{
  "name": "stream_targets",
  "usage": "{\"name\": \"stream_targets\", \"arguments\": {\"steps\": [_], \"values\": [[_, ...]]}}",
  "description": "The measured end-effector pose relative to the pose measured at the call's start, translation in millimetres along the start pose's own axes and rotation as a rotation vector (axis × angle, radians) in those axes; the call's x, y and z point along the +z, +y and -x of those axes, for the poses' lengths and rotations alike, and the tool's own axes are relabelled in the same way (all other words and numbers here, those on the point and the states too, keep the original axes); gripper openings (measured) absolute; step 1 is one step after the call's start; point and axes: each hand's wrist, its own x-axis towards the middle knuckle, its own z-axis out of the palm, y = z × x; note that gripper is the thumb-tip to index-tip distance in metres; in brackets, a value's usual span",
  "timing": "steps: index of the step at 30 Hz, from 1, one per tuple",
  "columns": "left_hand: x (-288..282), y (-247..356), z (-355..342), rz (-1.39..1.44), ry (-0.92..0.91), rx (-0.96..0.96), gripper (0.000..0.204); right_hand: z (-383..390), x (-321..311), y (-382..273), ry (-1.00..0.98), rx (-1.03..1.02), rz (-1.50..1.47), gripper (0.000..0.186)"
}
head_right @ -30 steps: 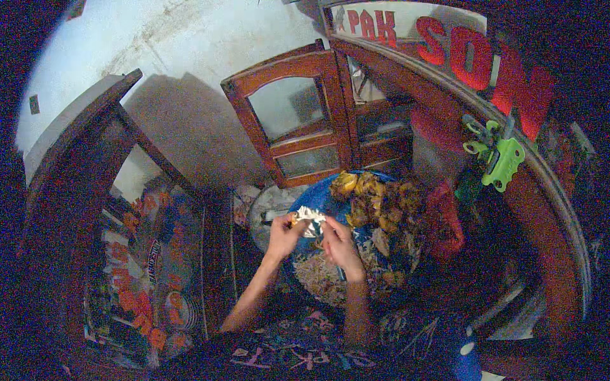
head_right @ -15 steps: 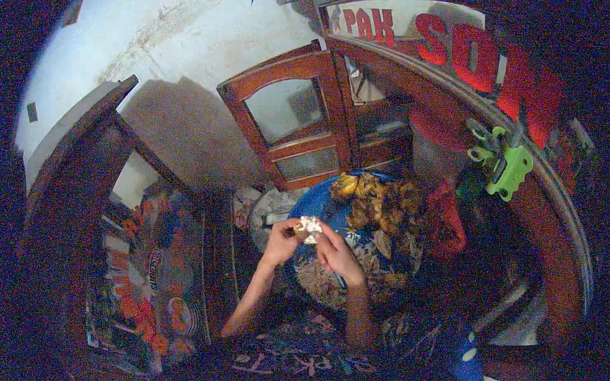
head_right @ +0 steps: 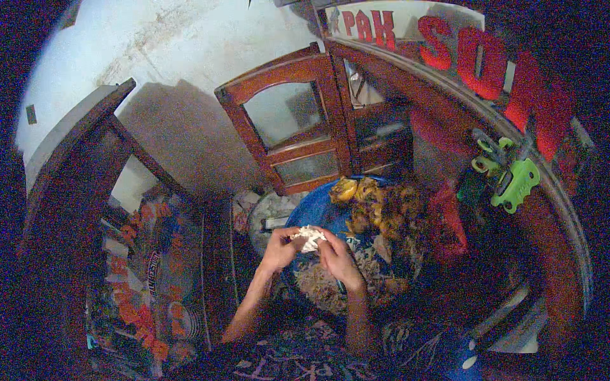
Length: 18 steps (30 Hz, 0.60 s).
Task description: Shredding cooked chicken by hand into a tray.
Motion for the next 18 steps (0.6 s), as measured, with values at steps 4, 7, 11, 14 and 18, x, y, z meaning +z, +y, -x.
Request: {"name": "stream_targets", "arguments": {"steps": [4, 7, 11, 14, 18], "values": [[-3, 9, -1, 0.089, 0.036, -0.052, 0.012, 4, -2, -11, 0.016, 0.04, 0.019, 0.039], [6, 0, -4, 0.023, 0.16, 0.238, 0.014, 9, 7, -15, -0.057, 0.052, -0.045, 0.039], [2, -3, -5, 0.03, 0.083, 0.068, 0.011, 1, 5, -2, 0.043, 0.039, 0.03, 0.037], [3, -4, -6, 0.08, 0.079, 0.002, 0.012, 0, 1, -3, 0.131, 0.078, 0.007, 0.036], [4, 4, -6, 0.13, 0.094, -0.063, 0.016, 3, -1, -4, 0.068, 0.043, -0.051, 0.036]]}}
